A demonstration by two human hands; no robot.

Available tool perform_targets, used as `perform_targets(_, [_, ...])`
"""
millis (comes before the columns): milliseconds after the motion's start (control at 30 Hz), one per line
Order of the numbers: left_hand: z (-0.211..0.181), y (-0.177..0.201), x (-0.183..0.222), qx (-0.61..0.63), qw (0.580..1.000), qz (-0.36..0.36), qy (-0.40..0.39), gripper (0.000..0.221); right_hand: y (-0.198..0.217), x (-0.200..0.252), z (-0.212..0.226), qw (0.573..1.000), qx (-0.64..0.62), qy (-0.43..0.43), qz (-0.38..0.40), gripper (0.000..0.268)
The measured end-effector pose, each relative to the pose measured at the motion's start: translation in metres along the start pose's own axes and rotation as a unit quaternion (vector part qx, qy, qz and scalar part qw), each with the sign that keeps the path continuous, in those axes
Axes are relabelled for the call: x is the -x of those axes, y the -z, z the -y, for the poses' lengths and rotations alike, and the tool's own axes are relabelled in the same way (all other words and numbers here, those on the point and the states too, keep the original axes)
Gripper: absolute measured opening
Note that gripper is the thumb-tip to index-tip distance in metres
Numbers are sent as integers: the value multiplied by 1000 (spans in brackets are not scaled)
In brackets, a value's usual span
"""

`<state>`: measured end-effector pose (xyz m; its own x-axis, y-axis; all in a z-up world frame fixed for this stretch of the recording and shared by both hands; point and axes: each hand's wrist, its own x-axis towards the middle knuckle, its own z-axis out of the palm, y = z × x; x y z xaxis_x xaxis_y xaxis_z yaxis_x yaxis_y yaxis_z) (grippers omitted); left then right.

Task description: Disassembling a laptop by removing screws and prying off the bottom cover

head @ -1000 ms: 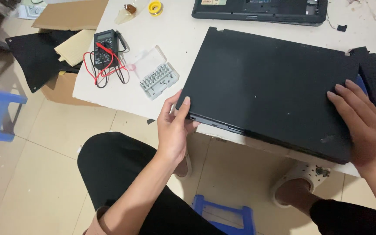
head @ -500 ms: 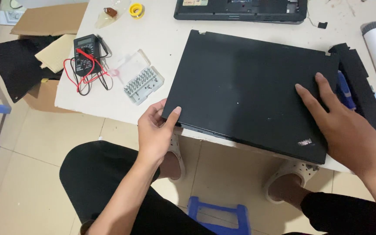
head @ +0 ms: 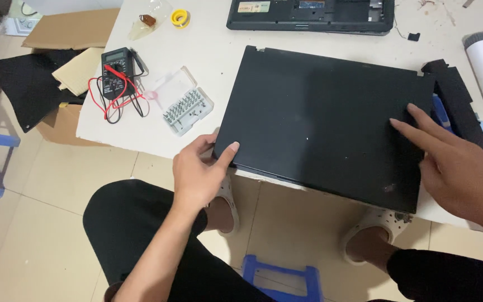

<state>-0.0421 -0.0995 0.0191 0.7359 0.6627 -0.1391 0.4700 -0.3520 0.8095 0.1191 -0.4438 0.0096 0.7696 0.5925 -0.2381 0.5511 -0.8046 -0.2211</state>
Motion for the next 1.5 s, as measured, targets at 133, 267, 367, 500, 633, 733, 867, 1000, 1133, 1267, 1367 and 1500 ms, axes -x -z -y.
perform_targets(133, [-15, 10, 3, -76, 997, 24, 15, 38, 6, 11, 23, 994, -96, -40, -30, 81])
perform_targets(267, [-17, 11, 5, -95, 995, 35, 28, 43, 13, 25, 50, 989, -113, -92, 41, 137])
perform_targets(367, [-9, 8, 0, -155, 987, 42, 5, 46, -5, 32, 43, 999, -27, 18, -13, 148])
perform_targets(500, [-11, 8, -5, -150, 987, 43, -33, 42, -10, 35, 38, 974, 77, 161, -141, 102])
perform_targets(633, [-22, 12, -7, -74, 996, 35, -33, 45, -5, 38, 33, 959, 130, 198, -154, 92])
perform_targets(733, [-30, 18, -10, -62, 997, 35, -40, 49, 1, 44, 32, 953, 121, 201, -190, 80])
perform_targets(867, [-31, 18, -17, -39, 998, 27, -32, 50, -4, 44, 19, 945, 66, 222, -230, 71])
perform_targets(1000, [-40, 20, -13, 129, 989, 65, -2, 45, -5, 47, 11, 922, 181, 229, -254, 65])
perform_targets(1133, [-44, 23, -16, 222, 966, 107, 71, 30, -2, 48, 10, 893, 201, 280, -289, 49])
perform_targets(1267, [-40, 24, -16, 211, 963, 152, 68, 38, -1, 55, 23, 886, 184, 295, -306, 42])
perform_targets(1367, [-42, 27, -9, 206, 953, 175, 133, 40, -1, 60, 30, 881, 309, 256, -250, 54])
perform_targets(1500, [-37, 24, -8, 139, 967, 188, 105, 38, -4, 62, 39, 857, 331, 272, -286, 41])
